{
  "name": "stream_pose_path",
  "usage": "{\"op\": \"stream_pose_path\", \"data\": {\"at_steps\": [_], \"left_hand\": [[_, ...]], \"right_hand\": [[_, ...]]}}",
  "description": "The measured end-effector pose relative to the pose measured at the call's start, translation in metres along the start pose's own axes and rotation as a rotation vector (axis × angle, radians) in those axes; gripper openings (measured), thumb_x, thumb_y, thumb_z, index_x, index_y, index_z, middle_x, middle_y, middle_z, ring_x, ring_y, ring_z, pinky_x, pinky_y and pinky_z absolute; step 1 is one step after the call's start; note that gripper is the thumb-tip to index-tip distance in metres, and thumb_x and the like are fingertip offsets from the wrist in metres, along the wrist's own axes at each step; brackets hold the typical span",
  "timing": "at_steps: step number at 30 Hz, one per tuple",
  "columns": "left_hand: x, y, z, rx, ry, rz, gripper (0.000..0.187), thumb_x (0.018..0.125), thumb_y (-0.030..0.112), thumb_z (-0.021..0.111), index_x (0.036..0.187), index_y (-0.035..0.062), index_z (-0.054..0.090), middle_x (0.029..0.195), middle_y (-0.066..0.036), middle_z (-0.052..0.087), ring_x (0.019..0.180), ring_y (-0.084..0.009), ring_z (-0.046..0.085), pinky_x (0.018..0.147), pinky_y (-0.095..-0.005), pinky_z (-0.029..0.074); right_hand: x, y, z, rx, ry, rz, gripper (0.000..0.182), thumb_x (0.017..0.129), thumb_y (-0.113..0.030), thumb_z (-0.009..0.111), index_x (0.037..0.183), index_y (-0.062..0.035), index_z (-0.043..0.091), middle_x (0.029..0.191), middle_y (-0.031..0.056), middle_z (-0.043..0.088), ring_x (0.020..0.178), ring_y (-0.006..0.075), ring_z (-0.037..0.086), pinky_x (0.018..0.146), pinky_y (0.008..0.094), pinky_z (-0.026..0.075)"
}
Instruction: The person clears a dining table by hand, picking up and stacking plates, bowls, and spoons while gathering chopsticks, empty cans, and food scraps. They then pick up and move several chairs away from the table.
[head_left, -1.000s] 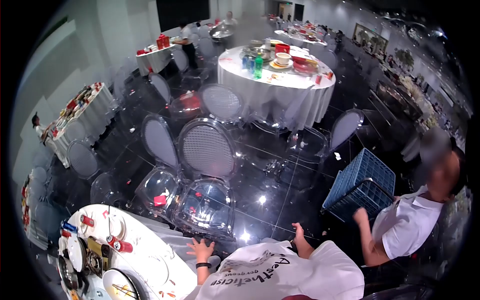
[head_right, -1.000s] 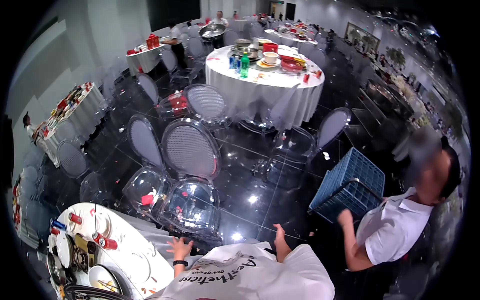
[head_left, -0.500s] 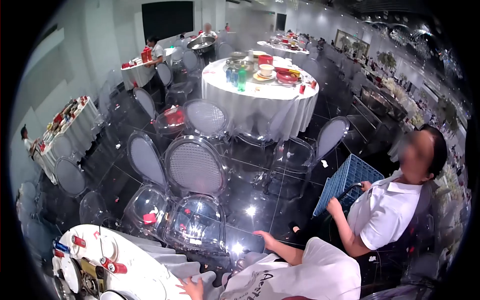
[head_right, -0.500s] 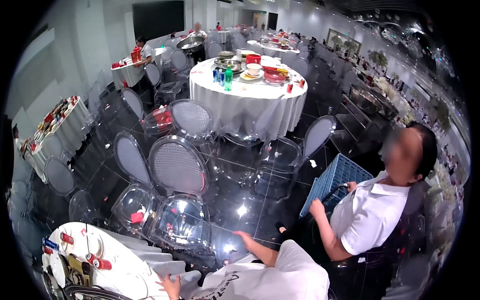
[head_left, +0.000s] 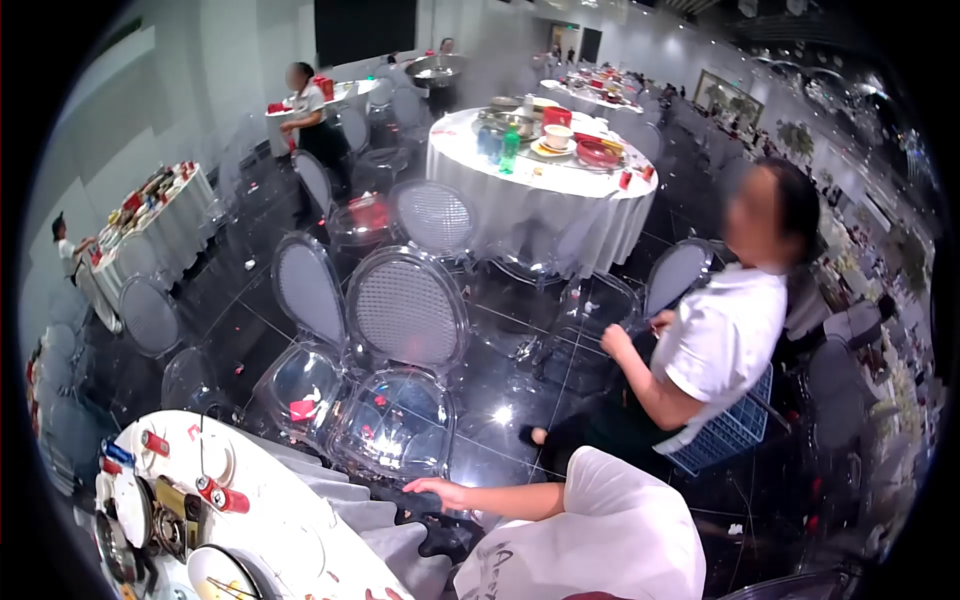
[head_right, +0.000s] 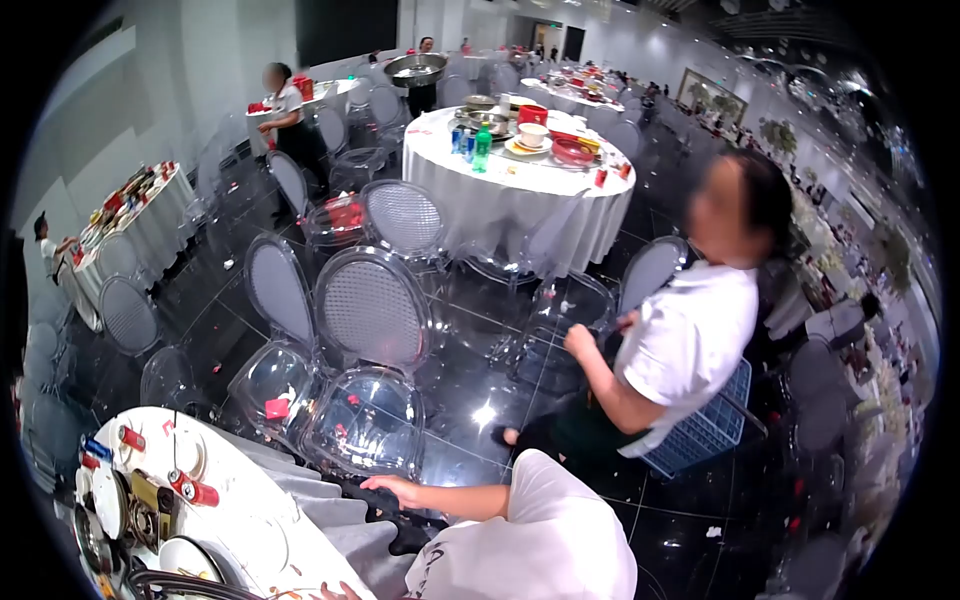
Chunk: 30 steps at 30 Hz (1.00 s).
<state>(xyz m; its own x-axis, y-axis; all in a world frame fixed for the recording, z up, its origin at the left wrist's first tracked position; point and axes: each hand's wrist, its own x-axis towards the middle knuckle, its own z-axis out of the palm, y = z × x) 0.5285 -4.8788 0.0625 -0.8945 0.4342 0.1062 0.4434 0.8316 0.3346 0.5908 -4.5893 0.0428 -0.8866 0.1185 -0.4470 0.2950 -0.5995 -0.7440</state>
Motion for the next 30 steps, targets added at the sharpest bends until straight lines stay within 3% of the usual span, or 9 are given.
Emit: {"op": "stream_pose_path", "data": {"at_steps": [4,5,7,10,13,19,23,25,30], "left_hand": [[-0.006,-0.006,0.000,-0.041,0.024,-0.058,0.047,0.082,0.042,0.054,0.111,0.0055,0.055,0.113,-0.028,0.046,0.104,-0.0429,0.044,0.088,-0.0468,0.039],[-0.010,-0.008,0.000,-0.063,0.035,-0.081,0.046,0.083,0.042,0.054,0.111,0.0051,0.055,0.112,-0.027,0.046,0.103,-0.0418,0.045,0.087,-0.0459,0.040],[-0.023,-0.015,0.003,-0.125,0.069,-0.151,0.045,0.083,0.041,0.053,0.110,0.0042,0.054,0.109,-0.025,0.047,0.100,-0.0396,0.046,0.084,-0.0440,0.041],[-0.047,-0.037,0.003,-0.286,0.194,-0.362,0.044,0.083,0.040,0.052,0.108,0.0028,0.053,0.106,-0.023,0.049,0.095,-0.0363,0.048,0.080,-0.0411,0.043],[-0.097,-0.074,0.007,-0.577,0.435,-0.787,0.043,0.083,0.039,0.051,0.106,0.0015,0.052,0.102,-0.020,0.050,0.091,-0.0329,0.050,0.076,-0.0382,0.045],[-0.185,-0.106,0.028,-1.274,0.776,-1.392,0.042,0.084,0.036,0.048,0.102,-0.0012,0.050,0.095,-0.015,0.053,0.082,-0.0263,0.054,0.067,-0.0325,0.049],[-0.211,-0.122,0.038,-1.476,0.901,-1.473,0.041,0.084,0.035,0.046,0.099,-0.0031,0.049,0.090,-0.012,0.054,0.076,-0.0219,0.057,0.062,-0.0287,0.052],[-0.214,-0.124,0.038,-1.622,1.007,-1.403,0.039,0.083,0.022,0.048,0.116,0.0126,0.030,0.099,-0.013,0.044,0.081,-0.0285,0.054,0.066,-0.0402,0.051],[-0.220,-0.125,0.031,-1.678,1.162,-1.277,0.052,0.081,0.014,0.044,0.129,0.0150,0.026,0.112,-0.014,0.045,0.087,-0.0310,0.054,0.070,-0.0429,0.049]], "right_hand": [[-0.009,0.011,0.017,0.063,-0.011,0.041,0.036,0.085,-0.031,0.047,0.116,-0.0176,0.059,0.131,0.0034,0.044,0.122,0.0231,0.036,0.070,0.0532,0.044],[-0.014,0.014,0.018,0.040,0.019,0.001,0.039,0.087,-0.029,0.046,0.122,-0.0155,0.054,0.123,0.0050,0.051,0.112,0.0173,0.049,0.054,0.0327,0.050],[-0.027,0.014,0.019,0.101,0.028,0.062,0.039,0.086,-0.028,0.046,0.122,-0.0153,0.054,0.127,0.0058,0.048,0.123,0.0178,0.040,0.066,0.0361,0.052],[-0.024,0.045,0.000,-0.108,-0.039,-0.361,0.038,0.085,-0.033,0.048,0.118,-0.0174,0.057,0.122,0.0020,0.050,0.119,0.0165,0.041,0.061,0.0443,0.048],[-0.033,0.039,0.006,0.081,-0.003,-0.041,0.038,0.085,-0.034,0.048,0.118,-0.0172,0.056,0.125,0.0015,0.049,0.122,0.0178,0.038,0.068,0.0497,0.043],[-0.022,0.043,0.030,0.111,0.010,0.119,0.038,0.086,-0.035,0.048,0.119,-0.0167,0.056,0.131,0.0007,0.045,0.127,0.0202,0.031,0.082,0.0606,0.033],[-0.012,0.047,0.048,0.086,-0.011,0.176,0.039,0.086,-0.035,0.048,0.119,-0.0163,0.055,0.135,0.0002,0.043,0.131,0.0219,0.026,0.091,0.0679,0.026],[-0.010,0.048,0.054,0.062,-0.029,0.184,0.039,0.086,-0.035,0.048,0.119,-0.0160,0.055,0.136,0.0001,0.042,0.132,0.0218,0.025,0.092,0.0702,0.025],[-0.004,0.056,0.050,0.079,-0.057,0.205,0.037,0.085,-0.033,0.048,0.117,-0.0160,0.056,0.132,-0.0001,0.046,0.129,0.0199,0.031,0.092,0.0682,0.029]]}}
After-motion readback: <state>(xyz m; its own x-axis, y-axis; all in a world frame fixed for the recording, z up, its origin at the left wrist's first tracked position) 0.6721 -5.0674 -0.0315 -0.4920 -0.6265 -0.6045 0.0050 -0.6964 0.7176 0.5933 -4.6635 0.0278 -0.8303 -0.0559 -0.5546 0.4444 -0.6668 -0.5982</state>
